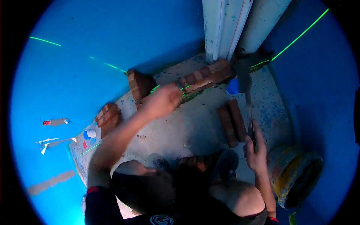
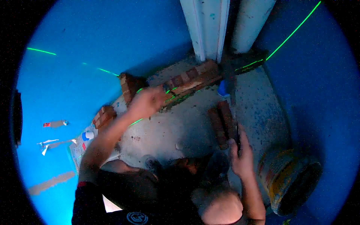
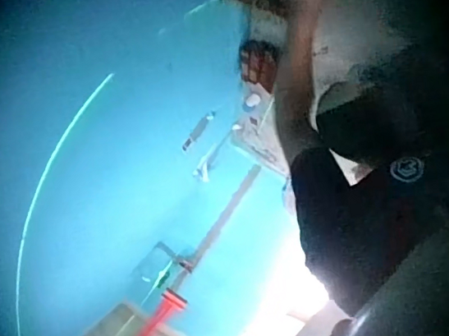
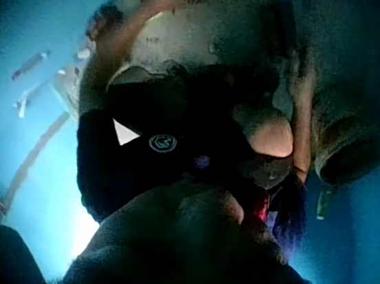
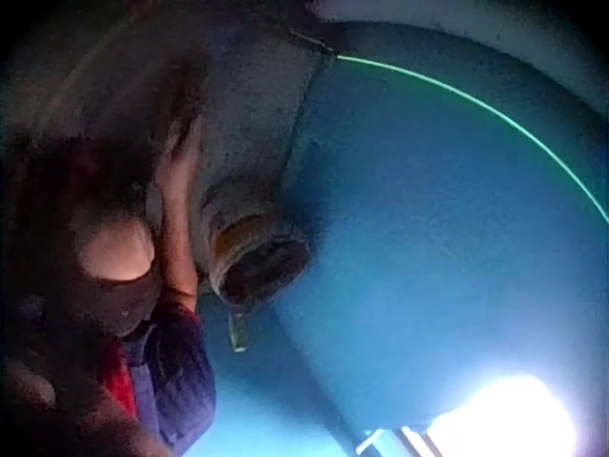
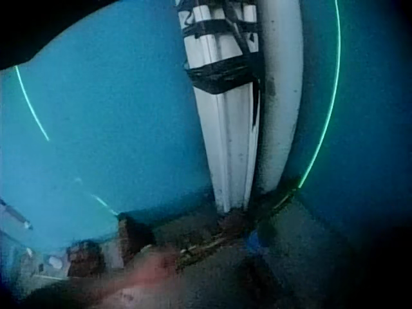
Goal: The person builds a small brick wall in a corner by applying mortar to bricks with a trowel and setting them in place, using a laser level for alignment.
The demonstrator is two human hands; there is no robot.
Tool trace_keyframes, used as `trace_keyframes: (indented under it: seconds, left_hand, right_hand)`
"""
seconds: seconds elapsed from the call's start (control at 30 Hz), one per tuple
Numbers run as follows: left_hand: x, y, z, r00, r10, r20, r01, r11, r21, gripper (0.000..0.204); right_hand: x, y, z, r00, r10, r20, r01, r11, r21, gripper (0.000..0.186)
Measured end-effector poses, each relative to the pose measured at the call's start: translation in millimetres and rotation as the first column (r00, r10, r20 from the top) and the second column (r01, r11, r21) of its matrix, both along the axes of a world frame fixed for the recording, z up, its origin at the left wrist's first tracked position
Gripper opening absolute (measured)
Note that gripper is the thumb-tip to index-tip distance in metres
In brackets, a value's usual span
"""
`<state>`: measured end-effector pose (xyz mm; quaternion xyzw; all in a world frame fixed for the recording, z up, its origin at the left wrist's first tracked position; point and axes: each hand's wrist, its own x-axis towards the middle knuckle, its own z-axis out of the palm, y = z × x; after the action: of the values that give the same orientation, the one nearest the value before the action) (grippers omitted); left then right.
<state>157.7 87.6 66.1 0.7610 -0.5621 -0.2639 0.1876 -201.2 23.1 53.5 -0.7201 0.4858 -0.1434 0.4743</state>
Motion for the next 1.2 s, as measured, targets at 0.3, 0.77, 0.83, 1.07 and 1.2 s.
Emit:
trace_keyframes:
  seconds: [0.3,0.77,0.83,1.07,1.2]
  left_hand:
    - [8,-113,-8,0.92,-0.213,0.329,0.109,0.946,0.306,0.029]
    - [-8,-120,-51,0.903,-0.243,0.354,0.11,0.928,0.356,0.025]
    - [-4,-116,-52,0.901,-0.251,0.354,0.137,0.939,0.315,0.024]
    - [-8,-121,-51,0.849,-0.31,0.427,0.172,0.927,0.333,0.022]
    - [9,-121,-71,0.87,-0.305,0.388,0.201,0.937,0.286,0.021]
  right_hand:
    - [30,8,31,0.993,0.045,0.106,-0.046,0.999,0.01,0.047]
    - [39,15,17,0.992,0.128,0.023,-0.125,0.989,-0.08,0.053]
    - [43,15,22,0.979,0.138,0.151,-0.119,0.985,-0.127,0.053]
    - [40,13,17,0.984,0.144,0.103,-0.116,0.965,-0.234,0.052]
    - [43,10,21,0.984,0.133,0.12,-0.126,0.99,-0.06,0.052]
